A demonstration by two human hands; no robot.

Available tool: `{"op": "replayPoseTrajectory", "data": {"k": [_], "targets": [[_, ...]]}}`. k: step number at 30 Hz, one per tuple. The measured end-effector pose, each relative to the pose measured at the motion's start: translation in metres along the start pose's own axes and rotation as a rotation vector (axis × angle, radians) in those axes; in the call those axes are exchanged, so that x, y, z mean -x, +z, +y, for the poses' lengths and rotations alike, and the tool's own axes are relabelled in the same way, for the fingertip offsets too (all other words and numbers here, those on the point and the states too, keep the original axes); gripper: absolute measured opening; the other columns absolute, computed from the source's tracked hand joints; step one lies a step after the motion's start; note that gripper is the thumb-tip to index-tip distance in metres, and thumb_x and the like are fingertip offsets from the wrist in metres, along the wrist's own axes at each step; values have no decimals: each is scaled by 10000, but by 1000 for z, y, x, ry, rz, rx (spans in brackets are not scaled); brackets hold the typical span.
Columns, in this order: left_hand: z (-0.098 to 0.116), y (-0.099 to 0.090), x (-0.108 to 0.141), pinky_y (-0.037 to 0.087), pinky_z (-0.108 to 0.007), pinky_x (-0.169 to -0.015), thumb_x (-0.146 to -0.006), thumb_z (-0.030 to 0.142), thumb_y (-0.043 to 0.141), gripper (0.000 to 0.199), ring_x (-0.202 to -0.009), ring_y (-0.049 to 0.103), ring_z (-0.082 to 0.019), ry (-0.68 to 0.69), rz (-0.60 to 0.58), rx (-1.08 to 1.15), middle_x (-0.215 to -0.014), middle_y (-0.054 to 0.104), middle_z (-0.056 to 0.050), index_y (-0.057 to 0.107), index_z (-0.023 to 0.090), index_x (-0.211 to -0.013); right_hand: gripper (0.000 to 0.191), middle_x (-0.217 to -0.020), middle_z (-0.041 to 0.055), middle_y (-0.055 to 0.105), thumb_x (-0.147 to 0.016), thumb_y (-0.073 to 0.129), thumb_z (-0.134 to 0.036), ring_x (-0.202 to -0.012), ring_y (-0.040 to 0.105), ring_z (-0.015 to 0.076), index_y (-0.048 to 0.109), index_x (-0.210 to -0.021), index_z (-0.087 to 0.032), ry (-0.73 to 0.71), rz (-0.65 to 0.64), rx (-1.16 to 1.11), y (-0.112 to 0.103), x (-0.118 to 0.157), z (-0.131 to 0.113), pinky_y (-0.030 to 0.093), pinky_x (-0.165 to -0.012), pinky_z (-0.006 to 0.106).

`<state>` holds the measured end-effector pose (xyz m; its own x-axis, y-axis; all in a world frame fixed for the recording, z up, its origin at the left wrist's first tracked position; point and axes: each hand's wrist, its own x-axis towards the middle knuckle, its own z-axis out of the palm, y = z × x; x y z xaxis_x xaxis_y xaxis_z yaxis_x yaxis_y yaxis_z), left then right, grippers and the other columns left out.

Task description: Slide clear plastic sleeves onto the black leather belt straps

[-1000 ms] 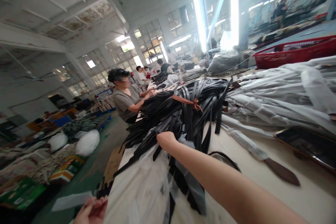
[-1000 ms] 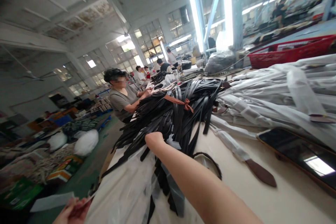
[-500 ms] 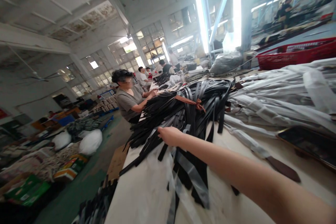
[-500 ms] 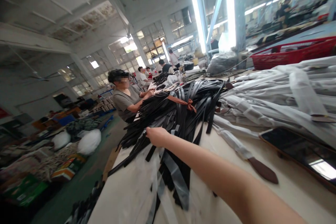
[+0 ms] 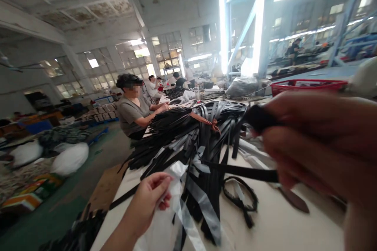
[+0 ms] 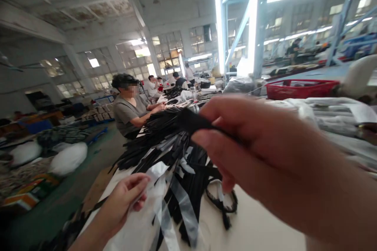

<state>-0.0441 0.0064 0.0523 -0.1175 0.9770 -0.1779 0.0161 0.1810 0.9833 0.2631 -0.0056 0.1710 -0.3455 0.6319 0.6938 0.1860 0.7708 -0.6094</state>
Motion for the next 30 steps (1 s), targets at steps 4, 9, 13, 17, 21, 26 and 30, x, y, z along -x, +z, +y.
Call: {"op": "replayPoseTrajectory", "data": {"k": [4,9,13,17,21,26,30], "targets": [[-22,35,-32,457,-175,-513,-679,408,772,333,-546,640,-114,16,-157,38,-609,681,-10,566,147,-696,213,-754,33,603,-769,681,-344,-683,592,172,605,-863,-169,436,-297,423,71,-3,82,456,-527,234],[-54,28,-42,478,-217,-540,-661,442,781,359,-580,672,-163,-46,-160,7,-621,708,-34,569,155,-703,211,-592,-58,473,-719,673,-341,-492,455,74,593,-762,-151,834,-328,-383,141,-1,162,440,-411,170],[-63,22,-43,527,-286,-660,-575,538,803,500,-790,707,-251,-40,-189,-10,-834,752,-117,665,148,-855,138,-545,-63,496,-681,663,-242,-444,448,67,563,-682,-147,837,-264,-492,156,12,165,412,-402,173],[-59,23,-40,516,-306,-825,-591,516,794,549,-984,655,-268,136,-120,-23,-1017,731,-100,709,181,-1016,91,-534,-63,470,-713,610,-210,-472,435,73,553,-671,-153,662,-342,-292,172,31,151,320,-427,175],[-50,20,-38,513,-248,-696,-647,372,771,216,-741,650,-203,207,-41,-236,-738,723,-38,748,172,-726,127,-590,-53,460,-726,615,-217,-539,416,79,521,-662,-161,455,-352,-50,177,42,139,280,-479,195],[-45,10,-38,486,-193,-610,-650,284,740,112,-634,610,-150,246,16,-278,-631,678,0,709,179,-631,231,-772,6,547,-907,473,-387,-665,500,126,515,-958,-165,366,-413,-31,148,36,134,368,-580,220],[-43,8,-39,474,-180,-587,-649,289,730,124,-604,594,-137,257,38,-313,-599,658,5,698,174,-613,199,-689,-2,502,-955,329,-229,-613,463,127,458,-811,-182,227,-399,190,129,29,141,324,-566,240]]}}
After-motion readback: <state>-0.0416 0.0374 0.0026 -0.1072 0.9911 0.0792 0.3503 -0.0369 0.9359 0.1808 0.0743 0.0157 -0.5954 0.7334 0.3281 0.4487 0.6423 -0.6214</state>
